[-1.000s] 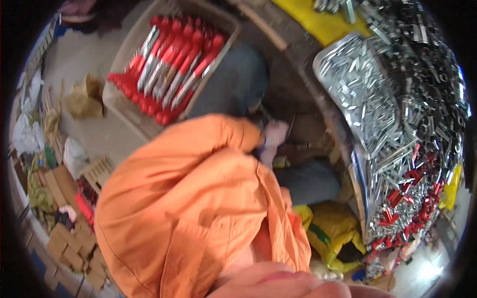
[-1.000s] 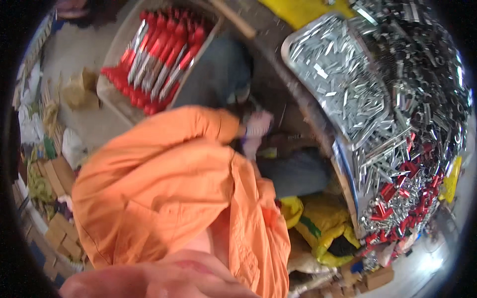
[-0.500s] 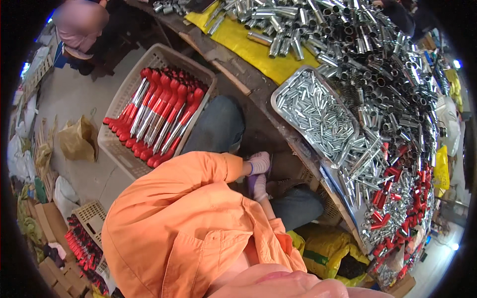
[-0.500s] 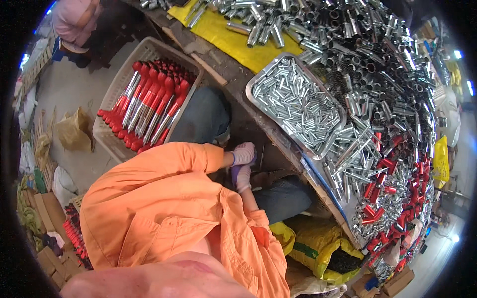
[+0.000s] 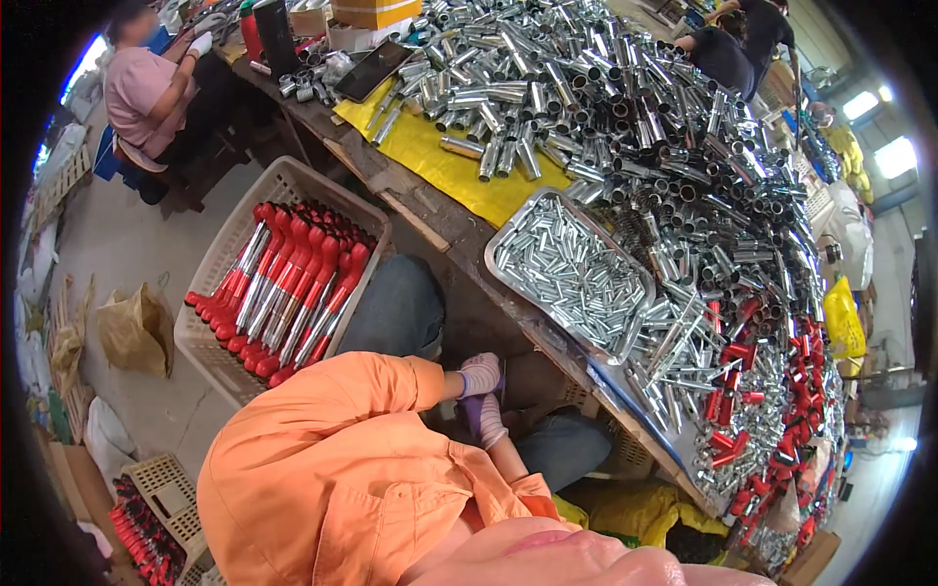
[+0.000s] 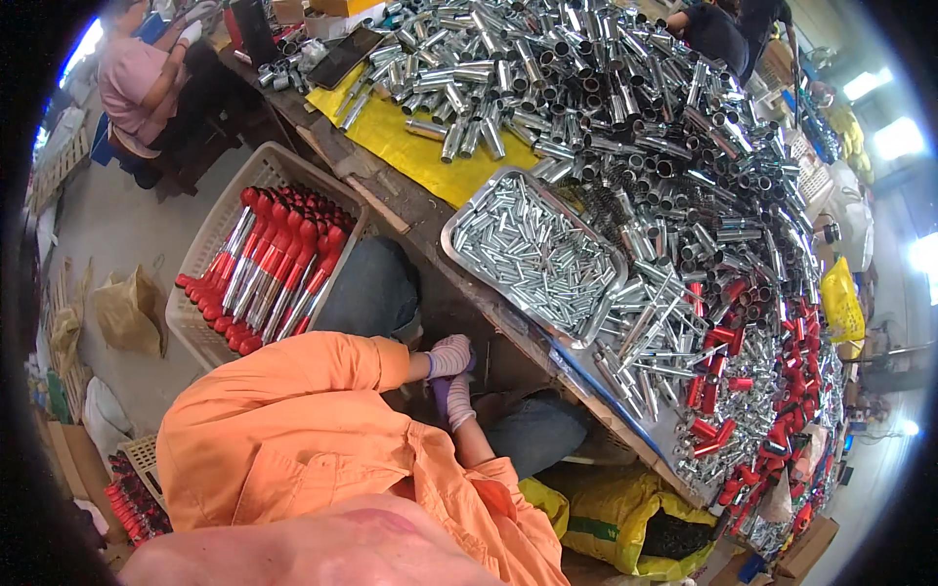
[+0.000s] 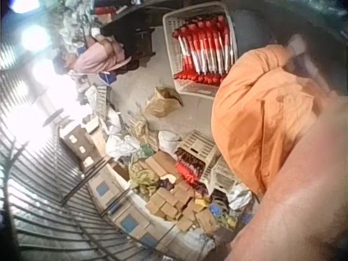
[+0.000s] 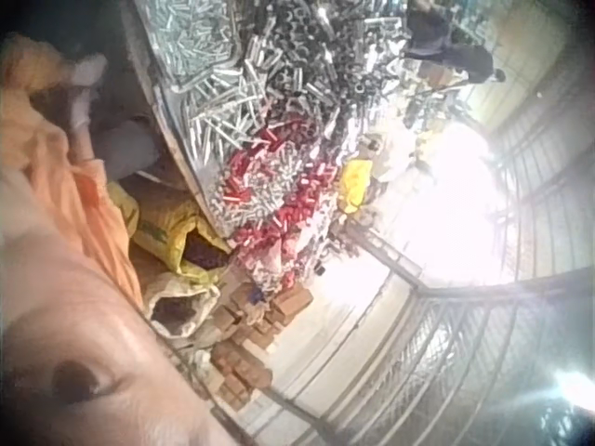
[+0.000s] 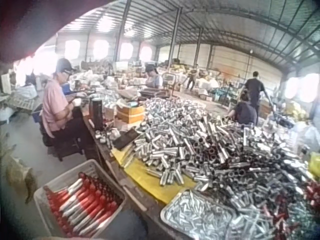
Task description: Assembling T-handle socket wrenches by joining metal components and handles.
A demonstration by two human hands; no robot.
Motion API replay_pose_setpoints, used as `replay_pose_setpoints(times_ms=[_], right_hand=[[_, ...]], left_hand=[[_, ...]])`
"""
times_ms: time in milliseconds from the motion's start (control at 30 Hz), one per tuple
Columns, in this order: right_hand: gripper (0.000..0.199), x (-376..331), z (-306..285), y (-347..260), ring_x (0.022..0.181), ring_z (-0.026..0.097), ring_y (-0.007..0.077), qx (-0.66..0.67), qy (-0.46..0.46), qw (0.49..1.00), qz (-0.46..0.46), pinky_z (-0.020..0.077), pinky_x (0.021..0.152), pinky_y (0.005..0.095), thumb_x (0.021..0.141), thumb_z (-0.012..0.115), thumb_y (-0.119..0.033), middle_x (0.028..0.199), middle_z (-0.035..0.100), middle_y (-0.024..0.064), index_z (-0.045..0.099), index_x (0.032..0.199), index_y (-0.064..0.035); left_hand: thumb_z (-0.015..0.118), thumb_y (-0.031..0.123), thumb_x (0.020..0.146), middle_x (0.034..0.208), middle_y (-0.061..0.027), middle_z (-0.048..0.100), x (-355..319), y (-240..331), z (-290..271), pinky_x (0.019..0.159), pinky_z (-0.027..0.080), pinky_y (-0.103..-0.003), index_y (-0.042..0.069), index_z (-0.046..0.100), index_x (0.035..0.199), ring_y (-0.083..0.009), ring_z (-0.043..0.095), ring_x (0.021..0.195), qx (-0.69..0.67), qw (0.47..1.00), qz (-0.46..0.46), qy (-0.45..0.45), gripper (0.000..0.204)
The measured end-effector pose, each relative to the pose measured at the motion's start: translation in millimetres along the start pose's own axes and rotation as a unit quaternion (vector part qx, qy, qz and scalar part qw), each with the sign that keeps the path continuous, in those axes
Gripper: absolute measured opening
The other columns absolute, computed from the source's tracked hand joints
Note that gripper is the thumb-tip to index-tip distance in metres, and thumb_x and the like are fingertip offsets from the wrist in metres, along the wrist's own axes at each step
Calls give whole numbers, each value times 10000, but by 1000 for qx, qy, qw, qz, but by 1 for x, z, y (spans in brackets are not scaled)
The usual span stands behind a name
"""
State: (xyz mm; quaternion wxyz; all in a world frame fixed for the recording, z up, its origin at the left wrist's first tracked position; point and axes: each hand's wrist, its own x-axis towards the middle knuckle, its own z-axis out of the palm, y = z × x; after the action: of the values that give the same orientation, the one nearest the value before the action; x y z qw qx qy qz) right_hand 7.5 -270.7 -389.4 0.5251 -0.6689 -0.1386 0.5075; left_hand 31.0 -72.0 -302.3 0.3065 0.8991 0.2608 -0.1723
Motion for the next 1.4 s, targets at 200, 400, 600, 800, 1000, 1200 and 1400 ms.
replay_pose_setpoints(times_ms=[200,400,600,800,1000,1200,1400], right_hand=[[428,23,44,48,1219,503,245,-343,169,923,43,400,1025,332,962,490,-254,1319,551,92,472,1350,-72],[470,-24,63,-60,1204,524,269,-194,204,959,-22,422,1010,354,928,539,-305,1291,569,130,489,1328,-64],[757,-88,40,-199,1132,584,360,-251,144,947,141,477,946,410,731,717,-449,1221,604,218,472,1330,-57],[708,-87,57,-223,1129,572,396,-284,144,938,135,477,927,427,792,665,-431,1228,591,242,453,1333,-28],[324,-34,25,-10,1050,574,244,-386,231,890,75,475,890,331,986,382,-108,1256,593,146,563,1248,-49],[234,-64,52,-147,886,644,269,-274,217,936,-36,516,796,390,931,494,-114,992,673,142,643,1100,-49],[337,-62,66,-175,1032,583,264,-252,143,949,124,467,888,326,979,388,-116,1184,606,110,519,1282,-46]], left_hand=[[537,179,830,909,-228,675,-36,69,-24,696,542,-454,52,703,884,-347,685,879,-77,995,62,15,216],[545,150,810,951,-244,657,-55,63,-66,744,531,-466,52,671,931,-385,665,906,-153,988,10,-11,200],[590,217,836,1013,-215,670,-69,60,-53,815,527,-444,62,665,1020,-383,651,967,-187,982,26,-22,253],[566,208,844,991,-228,672,-64,45,-24,823,525,-447,53,666,1021,-404,643,967,-224,972,-69,-6,257],[435,257,874,855,-173,686,-59,72,-51,711,558,-381,114,698,895,-312,687,823,-162,984,62,47,301],[466,242,914,1016,-184,693,-35,57,-35,792,545,-419,70,692,985,-342,669,980,-92,988,-111,-63,293],[569,206,793,857,-257,662,-56,32,-8,698,536,-462,33,677,861,-397,662,826,-156,970,112,146,215]])
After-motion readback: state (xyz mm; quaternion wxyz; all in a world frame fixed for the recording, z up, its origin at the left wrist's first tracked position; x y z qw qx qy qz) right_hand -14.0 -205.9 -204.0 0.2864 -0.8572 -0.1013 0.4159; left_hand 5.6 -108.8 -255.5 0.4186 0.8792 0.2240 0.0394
